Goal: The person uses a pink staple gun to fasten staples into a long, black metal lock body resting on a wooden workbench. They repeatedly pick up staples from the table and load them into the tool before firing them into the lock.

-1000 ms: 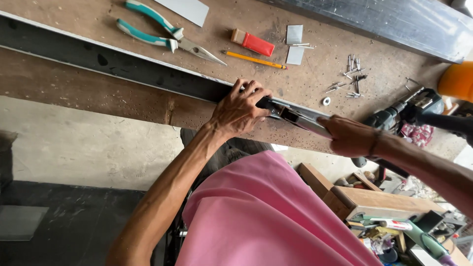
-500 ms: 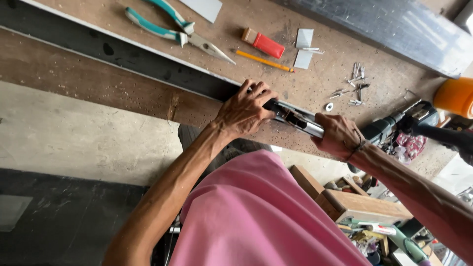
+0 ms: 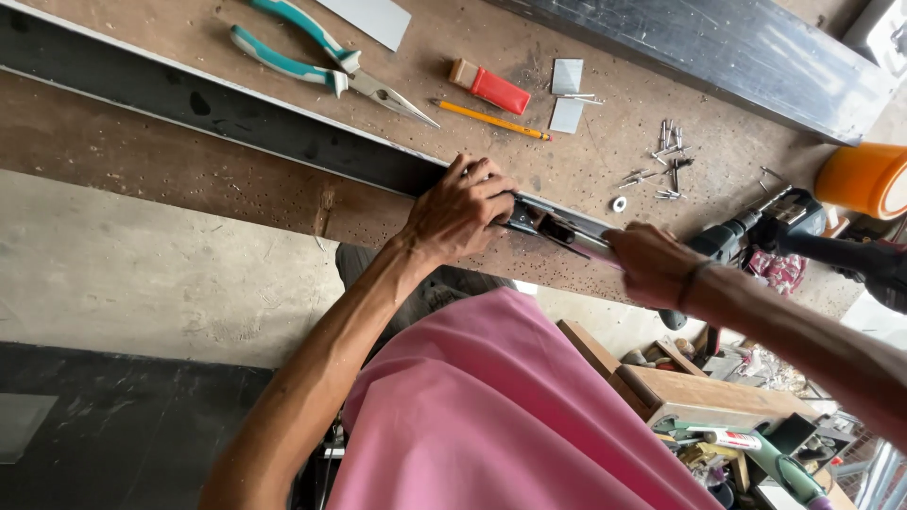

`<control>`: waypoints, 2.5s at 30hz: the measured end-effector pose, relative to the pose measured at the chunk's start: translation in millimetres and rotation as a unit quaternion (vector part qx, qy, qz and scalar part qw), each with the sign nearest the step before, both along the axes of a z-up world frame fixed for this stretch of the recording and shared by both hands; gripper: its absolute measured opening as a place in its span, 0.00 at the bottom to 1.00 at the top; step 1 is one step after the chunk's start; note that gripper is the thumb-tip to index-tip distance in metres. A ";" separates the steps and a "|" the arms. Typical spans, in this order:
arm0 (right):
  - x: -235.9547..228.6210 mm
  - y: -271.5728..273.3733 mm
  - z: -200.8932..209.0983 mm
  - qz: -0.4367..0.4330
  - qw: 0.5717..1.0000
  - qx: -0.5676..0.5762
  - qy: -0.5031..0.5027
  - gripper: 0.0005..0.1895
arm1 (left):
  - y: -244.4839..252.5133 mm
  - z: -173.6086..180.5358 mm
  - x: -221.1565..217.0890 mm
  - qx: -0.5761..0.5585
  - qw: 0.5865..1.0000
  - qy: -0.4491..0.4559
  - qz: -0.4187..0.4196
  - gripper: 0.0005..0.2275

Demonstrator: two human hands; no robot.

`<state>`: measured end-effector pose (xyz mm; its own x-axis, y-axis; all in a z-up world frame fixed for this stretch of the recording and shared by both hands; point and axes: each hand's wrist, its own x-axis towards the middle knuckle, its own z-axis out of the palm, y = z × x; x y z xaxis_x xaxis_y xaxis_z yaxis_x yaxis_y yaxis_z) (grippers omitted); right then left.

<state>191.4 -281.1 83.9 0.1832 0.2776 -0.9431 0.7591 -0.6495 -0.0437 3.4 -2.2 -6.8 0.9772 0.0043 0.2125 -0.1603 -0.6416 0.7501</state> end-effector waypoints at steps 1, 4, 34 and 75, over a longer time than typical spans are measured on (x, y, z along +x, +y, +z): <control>0.0 21.8 17.9 0.001 1.000 0.000 0.000 0.15 | 2.0 3.0 0.5 0.000 1.000 0.000 0.001 0.10; -1.1 53.9 45.7 -0.050 0.996 -0.060 0.044 0.28 | 2.6 9.1 0.4 -0.002 1.000 0.024 0.020 0.16; -147.2 -211.0 67.1 -0.297 0.880 0.329 -0.170 0.15 | -6.3 48.8 48.4 -0.151 0.987 0.016 0.053 0.10; -99.6 -175.1 -7.8 -0.691 0.254 0.668 0.112 0.24 | -189.9 -32.0 202.4 0.114 0.960 0.219 -0.132 0.04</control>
